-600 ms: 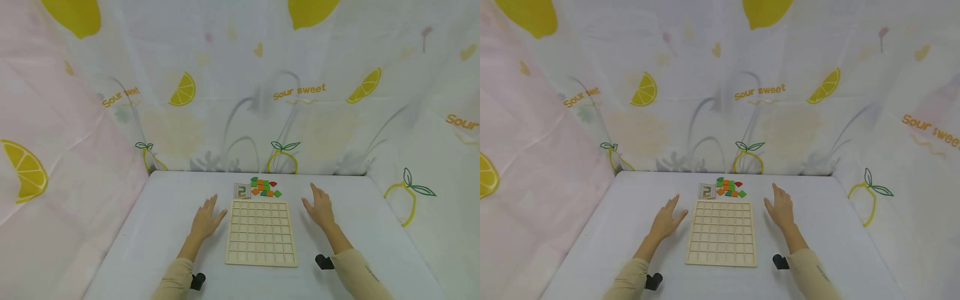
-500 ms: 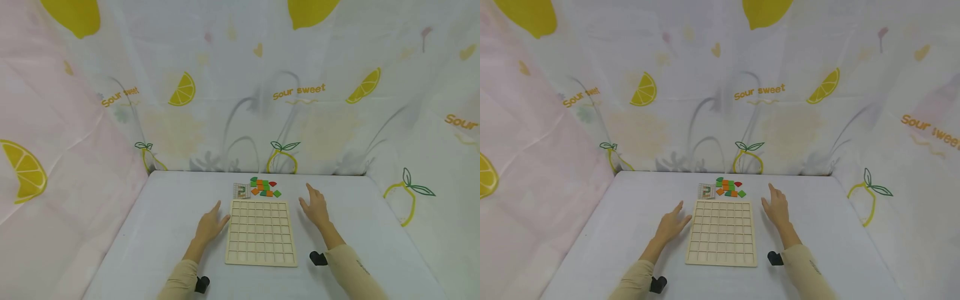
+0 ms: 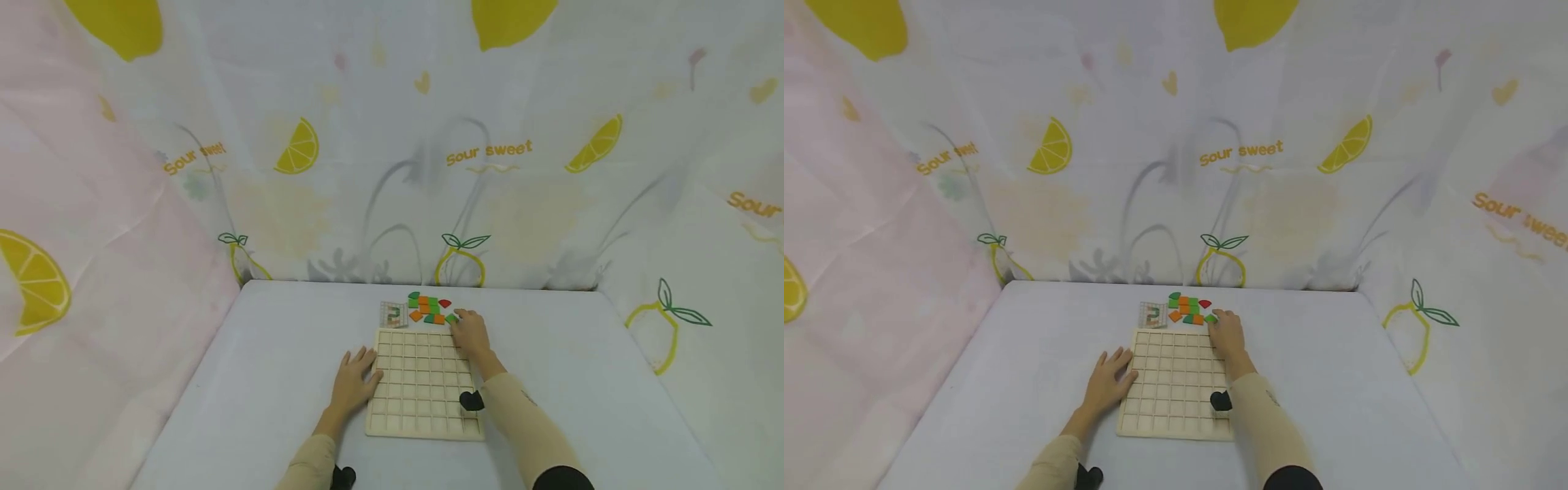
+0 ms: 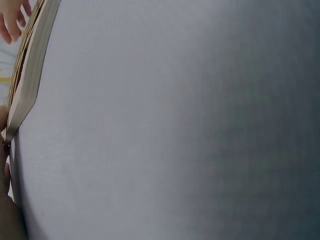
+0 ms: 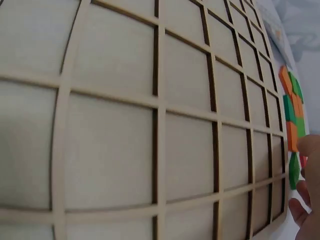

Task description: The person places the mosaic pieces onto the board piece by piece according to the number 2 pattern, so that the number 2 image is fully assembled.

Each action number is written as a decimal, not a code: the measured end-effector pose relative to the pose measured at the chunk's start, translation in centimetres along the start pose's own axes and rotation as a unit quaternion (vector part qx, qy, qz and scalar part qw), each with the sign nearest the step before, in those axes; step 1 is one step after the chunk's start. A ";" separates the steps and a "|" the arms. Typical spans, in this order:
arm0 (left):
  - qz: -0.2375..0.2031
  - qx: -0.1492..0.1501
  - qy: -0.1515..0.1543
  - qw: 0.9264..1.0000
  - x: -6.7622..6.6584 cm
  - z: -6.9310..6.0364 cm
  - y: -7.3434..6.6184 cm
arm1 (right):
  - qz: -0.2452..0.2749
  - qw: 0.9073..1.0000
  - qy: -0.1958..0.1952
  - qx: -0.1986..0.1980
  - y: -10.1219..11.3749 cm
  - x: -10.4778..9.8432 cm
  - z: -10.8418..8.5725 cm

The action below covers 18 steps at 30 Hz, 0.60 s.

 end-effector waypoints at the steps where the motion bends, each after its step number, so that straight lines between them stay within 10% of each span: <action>1: -0.001 0.003 -0.003 1.000 0.0 0.0 0.0 | -0.001 1.000 0.006 -0.003 0.4 0.5 0.2; 18: 0.017 0.010 -0.033 0.999 0.5 -0.4 0.4 | -0.072 0.993 0.089 -0.029 5.2 4.4 3.7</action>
Point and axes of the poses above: each hand's wrist, its own z-axis towards the middle knuckle, its own x-axis out of the palm, y = z × x, the point moved 2 cm from there along z, towards the middle knuckle, and after that the axes turned 13 degrees about -y, right-handed, at the moved point
